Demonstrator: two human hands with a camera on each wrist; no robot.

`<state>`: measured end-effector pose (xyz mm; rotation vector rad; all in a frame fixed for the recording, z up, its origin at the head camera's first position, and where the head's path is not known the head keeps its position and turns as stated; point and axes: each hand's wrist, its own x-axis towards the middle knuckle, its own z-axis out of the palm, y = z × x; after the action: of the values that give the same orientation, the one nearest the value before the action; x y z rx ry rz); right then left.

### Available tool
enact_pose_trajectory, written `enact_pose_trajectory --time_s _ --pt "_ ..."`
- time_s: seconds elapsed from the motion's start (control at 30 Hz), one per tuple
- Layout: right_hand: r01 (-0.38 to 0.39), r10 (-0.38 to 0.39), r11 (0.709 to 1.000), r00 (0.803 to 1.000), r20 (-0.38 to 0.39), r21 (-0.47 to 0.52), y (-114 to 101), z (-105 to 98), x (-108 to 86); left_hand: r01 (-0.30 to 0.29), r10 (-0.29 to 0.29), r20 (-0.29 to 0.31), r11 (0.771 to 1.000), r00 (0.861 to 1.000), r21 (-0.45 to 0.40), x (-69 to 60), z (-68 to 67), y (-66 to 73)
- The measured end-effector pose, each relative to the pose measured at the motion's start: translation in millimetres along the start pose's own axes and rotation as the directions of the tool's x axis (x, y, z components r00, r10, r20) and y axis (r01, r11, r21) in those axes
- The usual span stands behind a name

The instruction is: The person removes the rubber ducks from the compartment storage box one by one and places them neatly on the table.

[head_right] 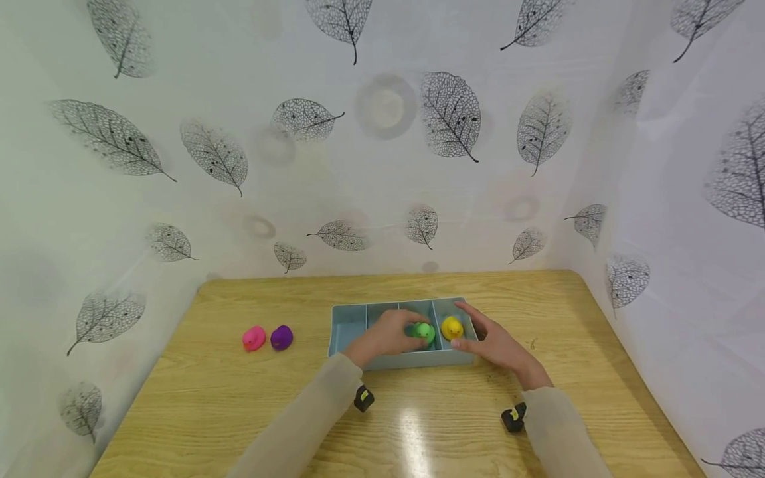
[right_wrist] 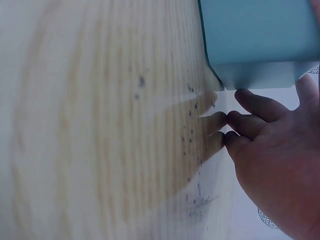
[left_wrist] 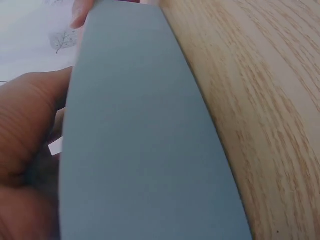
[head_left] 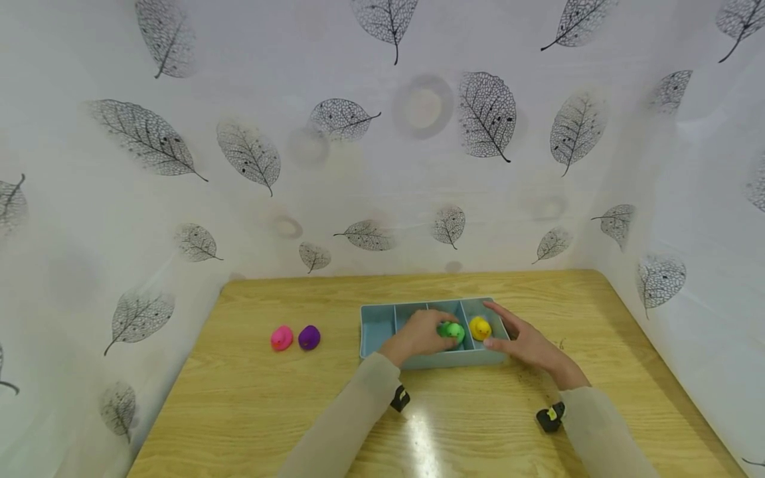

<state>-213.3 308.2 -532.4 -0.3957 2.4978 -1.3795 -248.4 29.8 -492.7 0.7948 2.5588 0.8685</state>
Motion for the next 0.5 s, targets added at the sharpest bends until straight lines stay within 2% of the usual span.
enact_pose_trajectory --time_s 0.1,0.23,0.5 --pt "0.002 -0.002 1.000 1.000 0.003 -0.003 0.1 -0.7 -0.6 -0.001 0.001 0.008 0.999 1.000 -0.040 -3.0 -4.5 1.8" --pt "0.007 -0.007 1.000 1.000 0.000 -0.005 -0.3 -0.9 -0.9 -0.014 0.014 0.005 0.999 1.000 -0.049 -7.4 -12.7 4.8" --pt "0.004 -0.004 1.000 1.000 -0.003 -0.011 0.1 0.6 -0.1 -0.063 0.060 -0.054 0.997 0.997 -0.049 -14.6 -23.3 3.2"
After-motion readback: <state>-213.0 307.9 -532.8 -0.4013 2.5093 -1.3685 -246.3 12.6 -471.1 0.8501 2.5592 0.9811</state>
